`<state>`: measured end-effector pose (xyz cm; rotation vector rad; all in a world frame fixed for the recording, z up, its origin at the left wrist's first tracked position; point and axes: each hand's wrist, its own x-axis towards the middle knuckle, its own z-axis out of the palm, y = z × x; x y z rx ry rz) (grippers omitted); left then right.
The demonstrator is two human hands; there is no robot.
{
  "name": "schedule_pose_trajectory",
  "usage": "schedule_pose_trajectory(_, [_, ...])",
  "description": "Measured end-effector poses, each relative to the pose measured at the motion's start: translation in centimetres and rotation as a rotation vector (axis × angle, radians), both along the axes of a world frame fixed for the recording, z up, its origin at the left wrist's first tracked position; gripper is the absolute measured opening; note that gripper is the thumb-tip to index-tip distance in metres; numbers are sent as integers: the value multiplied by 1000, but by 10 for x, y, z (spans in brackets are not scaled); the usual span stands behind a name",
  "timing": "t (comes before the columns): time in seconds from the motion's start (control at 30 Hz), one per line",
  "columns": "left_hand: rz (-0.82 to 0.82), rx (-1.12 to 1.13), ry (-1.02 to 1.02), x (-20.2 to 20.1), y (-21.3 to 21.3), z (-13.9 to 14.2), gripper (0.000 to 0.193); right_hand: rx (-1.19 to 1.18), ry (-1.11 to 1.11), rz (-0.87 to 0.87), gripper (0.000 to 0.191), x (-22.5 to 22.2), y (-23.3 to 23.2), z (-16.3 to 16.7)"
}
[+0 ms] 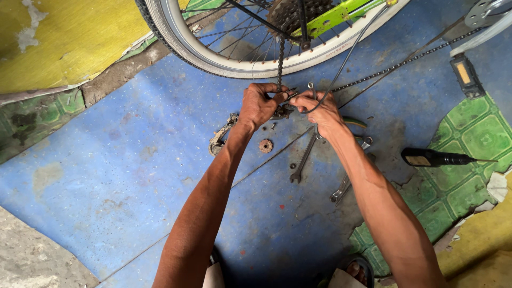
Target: The person disassembles a bicycle derailleur using a screwdriver and wrench, removes small parts, and then reassembles the derailleur with a rag and tools. The person places the derailleur back near the rear wheel.
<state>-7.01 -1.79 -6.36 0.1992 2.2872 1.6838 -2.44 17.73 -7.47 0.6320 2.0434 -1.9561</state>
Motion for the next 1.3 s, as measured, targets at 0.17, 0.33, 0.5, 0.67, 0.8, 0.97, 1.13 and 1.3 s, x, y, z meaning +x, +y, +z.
schedule_pose_trajectory(0.17, [13, 32, 16, -3, -2, 1, 23, 45, -31, 18, 13, -6, 1, 3])
schedule_pose_trajectory(0.33, [3, 41, -2, -4, -5, 2, 24, 13, -39, 53, 12, -8, 3, 0])
schedule_pose_trajectory(0.5, [16, 43, -22, -3, -5, -1, 23, -61, -67, 9, 13, -6, 3, -6])
schedule_pose_trajectory(0.67, [26, 122, -39, -3, -6, -6, 22, -70, -28, 56, 14, -2, 6, -2])
schedule_pose_trajectory(0.8, [22, 145, -56, -4, -8, -10, 20, 26, -41, 15, 11, -1, 9, 4])
schedule_pose_trajectory(0.97, [40, 210, -68, -5, -15, -15, 20, 404, 18, 77, 13, 2, 6, -6])
schedule_pose_trajectory(1.13, [59, 206, -100, -4, -20, -16, 19, 433, 104, 121, 24, -1, 3, -25])
schedule_pose_trajectory(1.3, [32, 296, -15, -6, -28, -13, 17, 501, -4, 125, 21, 0, 6, -23])
